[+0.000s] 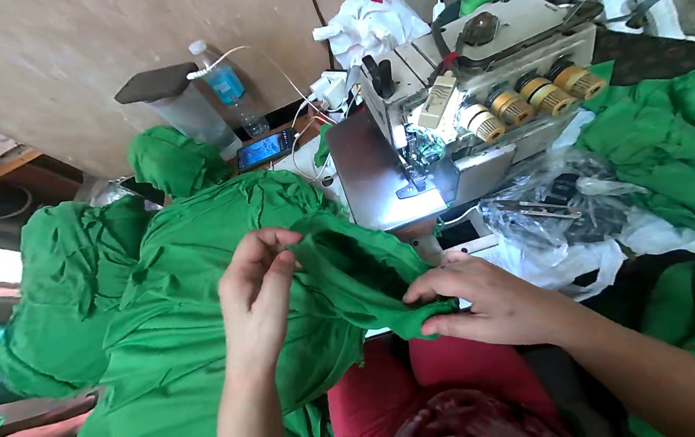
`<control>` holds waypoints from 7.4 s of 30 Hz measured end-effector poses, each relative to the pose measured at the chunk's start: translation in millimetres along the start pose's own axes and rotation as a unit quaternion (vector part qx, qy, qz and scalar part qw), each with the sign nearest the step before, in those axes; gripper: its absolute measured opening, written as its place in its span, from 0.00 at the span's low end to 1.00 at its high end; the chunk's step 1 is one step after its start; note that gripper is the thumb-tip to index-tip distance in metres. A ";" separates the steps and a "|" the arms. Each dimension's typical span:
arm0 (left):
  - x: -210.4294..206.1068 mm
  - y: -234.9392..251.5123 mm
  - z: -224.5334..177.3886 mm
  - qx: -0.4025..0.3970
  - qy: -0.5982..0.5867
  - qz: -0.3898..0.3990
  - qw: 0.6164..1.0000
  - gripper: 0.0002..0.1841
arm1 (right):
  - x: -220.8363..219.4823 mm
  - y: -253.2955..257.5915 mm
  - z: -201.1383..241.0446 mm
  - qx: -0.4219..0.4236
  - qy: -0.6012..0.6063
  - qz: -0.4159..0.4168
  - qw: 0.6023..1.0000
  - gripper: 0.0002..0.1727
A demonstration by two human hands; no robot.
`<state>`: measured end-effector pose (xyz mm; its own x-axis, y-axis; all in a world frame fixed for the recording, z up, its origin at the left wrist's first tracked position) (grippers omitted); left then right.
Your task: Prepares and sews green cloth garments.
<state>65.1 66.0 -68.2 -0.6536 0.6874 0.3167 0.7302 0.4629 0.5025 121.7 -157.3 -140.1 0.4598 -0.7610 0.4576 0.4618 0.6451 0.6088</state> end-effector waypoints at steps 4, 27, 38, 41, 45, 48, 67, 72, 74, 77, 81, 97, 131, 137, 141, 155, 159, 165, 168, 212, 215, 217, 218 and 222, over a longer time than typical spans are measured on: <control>-19.3 -7.6 23.3 0.100 -0.097 -0.011 0.990 0.08 | -6.6 -5.5 -6.6 -0.038 0.011 0.024 0.999 0.19; -53.4 -56.1 -19.9 -0.229 0.045 -0.015 0.972 0.05 | -6.9 15.0 12.1 0.112 -0.094 -0.154 0.977 0.08; -53.7 -60.6 -20.9 -0.218 0.040 0.031 0.975 0.04 | -8.6 25.3 9.6 0.111 -0.072 -0.213 0.968 0.09; -49.9 -64.1 -18.9 -0.252 0.106 0.028 0.962 0.03 | -4.0 25.9 6.9 0.111 -0.082 -0.215 0.967 0.09; -39.1 -63.5 -2.0 -0.292 0.259 0.103 0.915 0.16 | 7.3 24.5 -3.3 0.085 -0.089 -0.224 0.967 0.10; -19.1 -57.6 -10.3 -0.313 0.289 0.096 0.900 0.22 | 12.8 23.2 -10.8 0.061 -0.097 -0.224 0.968 0.10; -42.8 -55.9 24.3 -0.015 -0.139 0.030 0.990 0.11 | 8.0 12.6 -8.6 0.064 -0.187 -0.052 0.979 0.14; -66.5 -57.5 15.6 -0.024 -0.198 0.050 0.979 0.07 | 16.4 13.0 4.1 0.048 -0.199 0.041 0.978 0.13; -71.8 -57.5 1.3 -0.080 -0.121 0.065 0.987 0.07 | 26.2 19.4 16.6 0.060 -0.175 -0.023 0.983 0.15; -79.3 -59.4 -13.8 -0.133 -0.009 0.080 0.988 0.06 | 25.8 23.8 26.2 0.093 -0.138 -0.104 0.981 0.13; -83.6 -59.9 -15.3 -0.145 0.066 0.090 0.983 0.07 | 16.1 21.7 22.9 0.102 -0.164 -0.121 0.974 0.10; -94.3 -49.7 -20.2 -0.207 0.156 0.083 0.962 0.09 | 41.4 13.2 16.4 0.021 0.022 -0.155 0.988 0.14; -8.0 71.5 -86.8 -0.402 0.042 -0.103 0.909 0.13 | 26.8 50.8 36.2 0.004 0.254 -0.212 0.944 0.18; -91.0 81.2 -103.2 -0.439 0.244 0.051 0.863 0.18 | 15.9 24.4 -11.4 -0.112 0.325 -0.218 0.913 0.16; -130.4 58.4 -16.3 -0.259 0.271 0.168 0.912 0.13 | 1.0 -29.7 -52.2 -0.253 0.366 -0.167 0.880 0.14; -149.4 48.0 1.9 -0.227 0.246 0.046 0.941 0.18 | 17.3 -31.0 -77.6 -0.275 0.325 -0.238 0.873 0.15; -149.0 17.9 5.1 -0.210 0.217 0.121 0.946 0.20 | 17.9 -28.8 -78.7 -0.265 0.312 -0.239 0.880 0.15; -155.9 26.0 11.3 -0.220 0.204 0.146 0.943 0.22 | 27.6 -24.5 -75.1 -0.244 0.227 -0.217 0.918 0.16; -148.5 21.9 6.4 -0.229 0.183 0.153 0.944 0.20 | 65.9 -28.7 -72.1 -0.206 -0.069 -0.204 0.955 0.18; -112.4 -55.8 -34.9 -0.161 0.097 0.199 0.962 0.12 | 37.7 -13.3 -9.1 -0.108 0.084 -0.178 0.974 0.13; -107.8 -53.3 -34.9 -0.161 0.091 0.195 0.963 0.12 | 35.6 -13.8 -12.1 -0.115 0.115 -0.173 0.971 0.11; -96.9 -49.0 -36.5 -0.160 0.057 0.122 0.978 0.14 | 38.2 -15.3 -18.1 -0.136 0.159 -0.215 0.954 0.11; -90.4 -47.8 -37.6 -0.160 0.032 0.077 0.984 0.13 | 40.5 -16.5 -21.9 -0.149 0.188 -0.247 0.939 0.10; -89.1 -54.9 -36.4 -0.103 -0.079 0.024 0.991 0.07 | 38.5 -20.4 -31.9 -0.192 0.317 -0.327 0.869 0.02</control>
<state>76.0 -41.0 -94.7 -0.5674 0.7927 0.2227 0.6932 0.3140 0.6487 154.2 -197.6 -155.6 0.2740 -0.8611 -0.4283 0.9447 0.1576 0.2876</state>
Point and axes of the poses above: each hand's wrist, its own y-axis towards the middle knuckle, its own x-axis out of the back of the hand, z = x × y, the point moved 8 cm from there along y, towards the middle knuckle, and after that the axes turned 13 degrees about -z, right-handed, at the moved point
